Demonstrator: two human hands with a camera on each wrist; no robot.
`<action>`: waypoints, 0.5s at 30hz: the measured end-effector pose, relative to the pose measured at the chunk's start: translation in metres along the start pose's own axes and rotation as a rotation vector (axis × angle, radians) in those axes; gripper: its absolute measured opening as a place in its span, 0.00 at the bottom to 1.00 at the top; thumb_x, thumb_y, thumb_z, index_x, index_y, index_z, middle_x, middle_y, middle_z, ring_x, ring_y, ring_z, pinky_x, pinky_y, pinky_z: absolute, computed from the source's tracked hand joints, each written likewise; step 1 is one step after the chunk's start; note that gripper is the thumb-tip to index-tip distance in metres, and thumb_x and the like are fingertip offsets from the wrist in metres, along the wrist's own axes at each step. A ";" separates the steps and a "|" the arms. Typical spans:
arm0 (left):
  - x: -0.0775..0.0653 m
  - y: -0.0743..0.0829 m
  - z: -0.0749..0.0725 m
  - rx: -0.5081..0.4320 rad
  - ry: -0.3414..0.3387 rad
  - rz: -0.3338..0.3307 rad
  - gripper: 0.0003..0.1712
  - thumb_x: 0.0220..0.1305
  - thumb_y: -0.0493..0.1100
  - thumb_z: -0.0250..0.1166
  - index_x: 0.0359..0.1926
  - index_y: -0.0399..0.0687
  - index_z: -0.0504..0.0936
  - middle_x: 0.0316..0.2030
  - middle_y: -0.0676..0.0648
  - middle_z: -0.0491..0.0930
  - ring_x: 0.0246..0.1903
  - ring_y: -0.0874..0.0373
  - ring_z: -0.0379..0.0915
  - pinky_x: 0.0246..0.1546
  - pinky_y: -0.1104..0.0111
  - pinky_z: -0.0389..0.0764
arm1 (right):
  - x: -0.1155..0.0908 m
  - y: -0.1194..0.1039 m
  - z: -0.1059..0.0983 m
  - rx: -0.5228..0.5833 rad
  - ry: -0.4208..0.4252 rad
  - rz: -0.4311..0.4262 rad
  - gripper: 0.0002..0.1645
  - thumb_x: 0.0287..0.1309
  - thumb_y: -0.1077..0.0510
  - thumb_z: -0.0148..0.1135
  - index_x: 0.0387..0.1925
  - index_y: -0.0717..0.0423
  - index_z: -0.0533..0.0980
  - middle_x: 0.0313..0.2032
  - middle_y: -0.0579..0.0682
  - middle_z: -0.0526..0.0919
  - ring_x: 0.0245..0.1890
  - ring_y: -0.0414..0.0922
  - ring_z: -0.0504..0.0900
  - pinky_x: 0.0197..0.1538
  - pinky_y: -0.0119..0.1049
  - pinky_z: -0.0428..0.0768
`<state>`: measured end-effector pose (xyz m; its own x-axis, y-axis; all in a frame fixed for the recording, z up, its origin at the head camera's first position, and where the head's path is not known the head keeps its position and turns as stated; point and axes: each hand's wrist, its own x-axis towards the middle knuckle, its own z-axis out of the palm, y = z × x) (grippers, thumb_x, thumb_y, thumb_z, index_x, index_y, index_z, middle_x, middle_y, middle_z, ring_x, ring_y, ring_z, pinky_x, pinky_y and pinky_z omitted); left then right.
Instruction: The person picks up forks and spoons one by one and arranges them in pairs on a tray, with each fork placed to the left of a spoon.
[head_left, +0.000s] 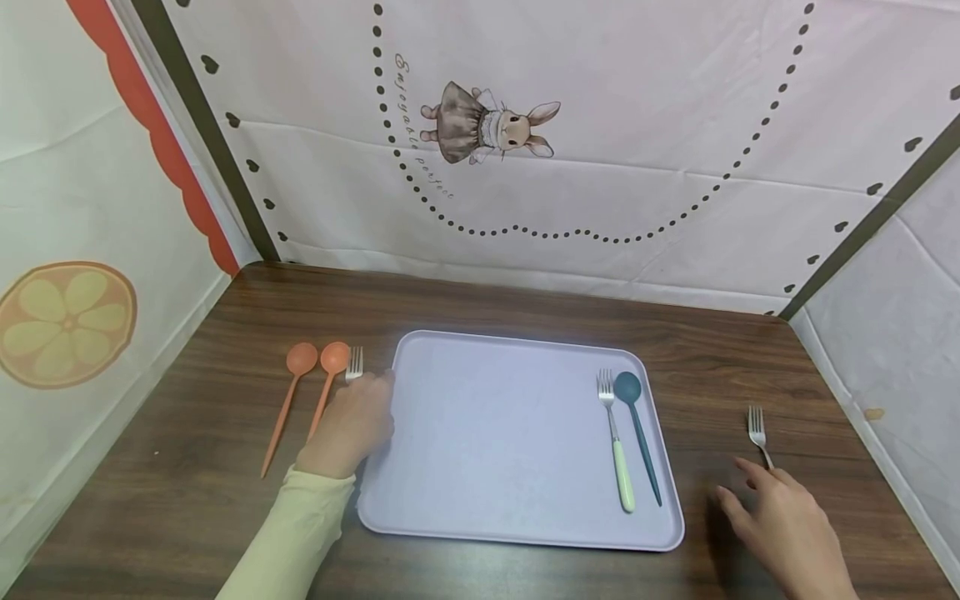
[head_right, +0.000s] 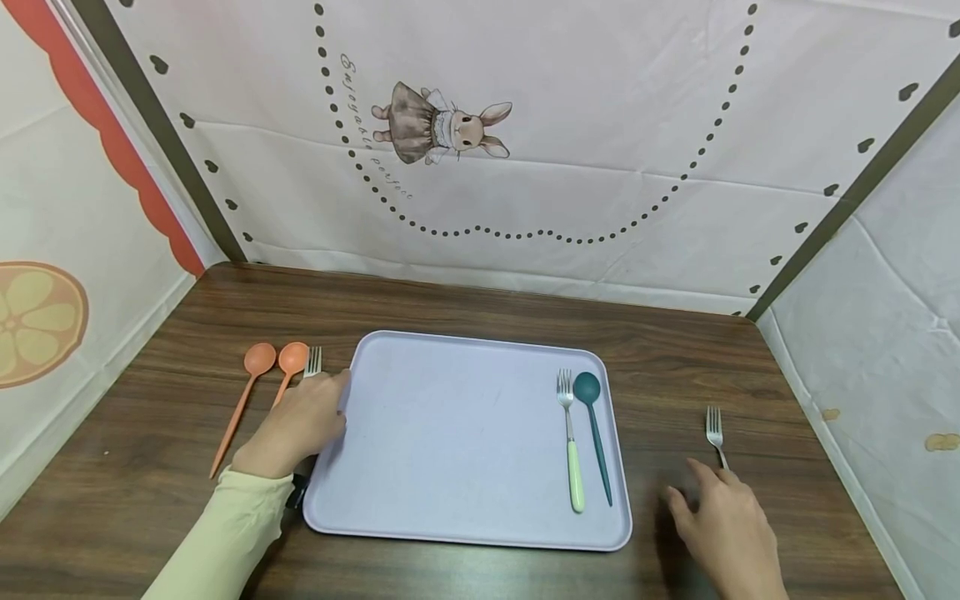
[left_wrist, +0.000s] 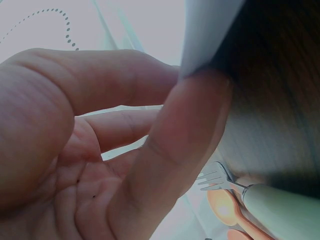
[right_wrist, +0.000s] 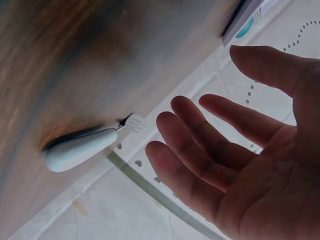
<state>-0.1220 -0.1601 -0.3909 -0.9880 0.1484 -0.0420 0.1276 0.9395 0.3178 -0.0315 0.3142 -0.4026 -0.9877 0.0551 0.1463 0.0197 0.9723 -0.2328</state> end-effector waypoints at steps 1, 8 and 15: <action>0.000 0.000 0.000 0.001 0.001 0.001 0.23 0.56 0.24 0.57 0.55 0.23 0.74 0.31 0.33 0.76 0.23 0.46 0.72 0.23 0.54 0.77 | 0.000 0.001 0.000 -0.001 0.001 0.001 0.30 0.55 0.54 0.72 0.53 0.71 0.78 0.38 0.66 0.84 0.41 0.70 0.81 0.38 0.66 0.75; 0.000 0.000 0.000 0.001 0.013 0.004 0.22 0.57 0.25 0.57 0.54 0.23 0.75 0.30 0.34 0.76 0.23 0.46 0.72 0.23 0.54 0.77 | -0.001 0.007 0.000 -0.004 0.032 -0.015 0.30 0.54 0.53 0.73 0.51 0.72 0.78 0.36 0.65 0.83 0.38 0.69 0.81 0.38 0.65 0.75; 0.000 0.000 0.000 0.004 0.027 0.018 0.18 0.56 0.24 0.57 0.50 0.23 0.76 0.28 0.35 0.75 0.23 0.45 0.73 0.23 0.53 0.77 | 0.002 0.016 -0.003 -0.020 -0.016 0.018 0.33 0.56 0.53 0.73 0.52 0.77 0.75 0.39 0.73 0.79 0.43 0.74 0.77 0.42 0.67 0.73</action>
<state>-0.1219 -0.1602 -0.3911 -0.9875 0.1573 -0.0104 0.1461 0.9380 0.3144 -0.0324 0.3306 -0.4032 -0.9895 0.0694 0.1271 0.0408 0.9756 -0.2155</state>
